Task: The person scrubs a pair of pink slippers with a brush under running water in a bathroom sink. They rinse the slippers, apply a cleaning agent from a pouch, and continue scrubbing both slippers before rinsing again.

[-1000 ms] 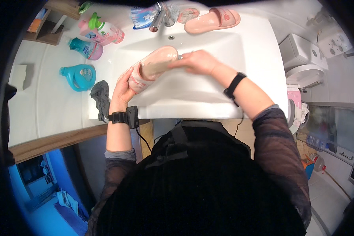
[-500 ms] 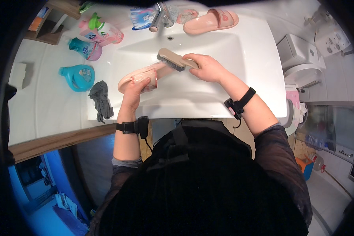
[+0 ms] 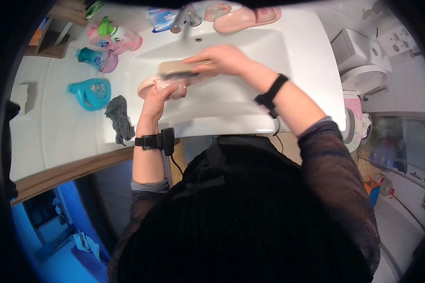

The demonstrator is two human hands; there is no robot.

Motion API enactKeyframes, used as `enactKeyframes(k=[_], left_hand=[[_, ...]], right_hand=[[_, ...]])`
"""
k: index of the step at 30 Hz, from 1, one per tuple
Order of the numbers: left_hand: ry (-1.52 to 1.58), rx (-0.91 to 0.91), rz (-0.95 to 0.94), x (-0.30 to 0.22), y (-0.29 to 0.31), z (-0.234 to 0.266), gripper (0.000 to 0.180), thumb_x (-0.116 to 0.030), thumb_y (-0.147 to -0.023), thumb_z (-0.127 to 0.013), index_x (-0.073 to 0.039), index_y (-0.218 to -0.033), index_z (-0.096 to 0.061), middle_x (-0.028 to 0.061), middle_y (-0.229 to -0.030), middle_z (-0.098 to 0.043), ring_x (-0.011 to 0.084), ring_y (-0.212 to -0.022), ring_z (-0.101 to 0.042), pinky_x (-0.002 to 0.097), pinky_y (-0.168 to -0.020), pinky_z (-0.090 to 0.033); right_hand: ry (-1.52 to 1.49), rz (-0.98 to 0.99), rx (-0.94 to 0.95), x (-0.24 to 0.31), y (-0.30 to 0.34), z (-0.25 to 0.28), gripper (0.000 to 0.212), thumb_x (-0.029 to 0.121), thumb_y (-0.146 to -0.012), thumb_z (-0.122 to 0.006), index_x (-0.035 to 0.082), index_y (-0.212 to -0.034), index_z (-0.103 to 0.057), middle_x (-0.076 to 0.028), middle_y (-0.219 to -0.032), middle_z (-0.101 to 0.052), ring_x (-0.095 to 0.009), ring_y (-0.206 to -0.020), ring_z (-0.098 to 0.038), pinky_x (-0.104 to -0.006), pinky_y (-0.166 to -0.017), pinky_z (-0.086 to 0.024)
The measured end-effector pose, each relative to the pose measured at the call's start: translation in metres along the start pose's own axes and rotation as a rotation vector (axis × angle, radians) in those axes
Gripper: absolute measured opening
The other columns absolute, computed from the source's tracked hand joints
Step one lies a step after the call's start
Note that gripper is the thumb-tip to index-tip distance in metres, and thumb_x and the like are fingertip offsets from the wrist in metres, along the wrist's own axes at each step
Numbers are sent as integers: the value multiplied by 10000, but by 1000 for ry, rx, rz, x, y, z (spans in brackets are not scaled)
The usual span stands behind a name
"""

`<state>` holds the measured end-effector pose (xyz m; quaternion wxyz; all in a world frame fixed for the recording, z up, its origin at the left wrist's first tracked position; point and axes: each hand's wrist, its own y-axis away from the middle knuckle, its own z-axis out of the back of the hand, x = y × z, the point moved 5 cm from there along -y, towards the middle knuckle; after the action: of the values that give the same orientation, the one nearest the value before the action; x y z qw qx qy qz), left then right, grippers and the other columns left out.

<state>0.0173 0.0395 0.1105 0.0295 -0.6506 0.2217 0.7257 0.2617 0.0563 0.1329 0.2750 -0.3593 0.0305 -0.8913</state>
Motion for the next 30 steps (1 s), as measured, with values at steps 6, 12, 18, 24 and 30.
enactKeyframes(k=[6,12,18,24,30], left_hand=[[-66,-5,43,4,-1,7,331,-165,-858,-693,-21,-1153,-651,26,-1011,-691,120,-897,-623,283,-802,-486],[-54,-61,52,2,-3,14,301,-149,-851,-704,-25,-1123,-665,29,-1016,-693,122,-927,-628,286,-825,-488],[-78,44,78,9,-4,8,321,-154,-852,-706,-30,-1144,-653,17,-1028,-687,118,-933,-616,277,-830,-474],[-12,-15,8,0,-5,14,296,-162,-856,-704,-32,-1120,-665,10,-1015,-684,112,-909,-609,271,-814,-472],[-90,48,69,12,-8,8,335,-171,-865,-696,-27,-1164,-648,16,-1040,-685,117,-941,-613,287,-835,-476]], right_hand=[[-61,-88,71,-14,8,5,365,371,-903,-656,290,-1259,-653,-61,-1062,-710,-282,-968,-665,-359,-847,-524],[-79,-2,17,-10,0,-8,377,372,-899,-665,295,-1267,-649,-66,-978,-697,-271,-899,-660,-369,-815,-517],[-6,-32,-12,-20,4,-20,384,356,-883,-685,299,-1262,-655,-75,-866,-665,-269,-808,-638,-369,-750,-509],[-34,1,-53,-21,3,-20,380,346,-887,-682,295,-1263,-656,-79,-896,-682,-257,-828,-657,-366,-759,-515],[-80,-2,-26,-15,0,-29,380,337,-871,-701,300,-1248,-665,-64,-847,-662,-249,-783,-639,-367,-743,-509]])
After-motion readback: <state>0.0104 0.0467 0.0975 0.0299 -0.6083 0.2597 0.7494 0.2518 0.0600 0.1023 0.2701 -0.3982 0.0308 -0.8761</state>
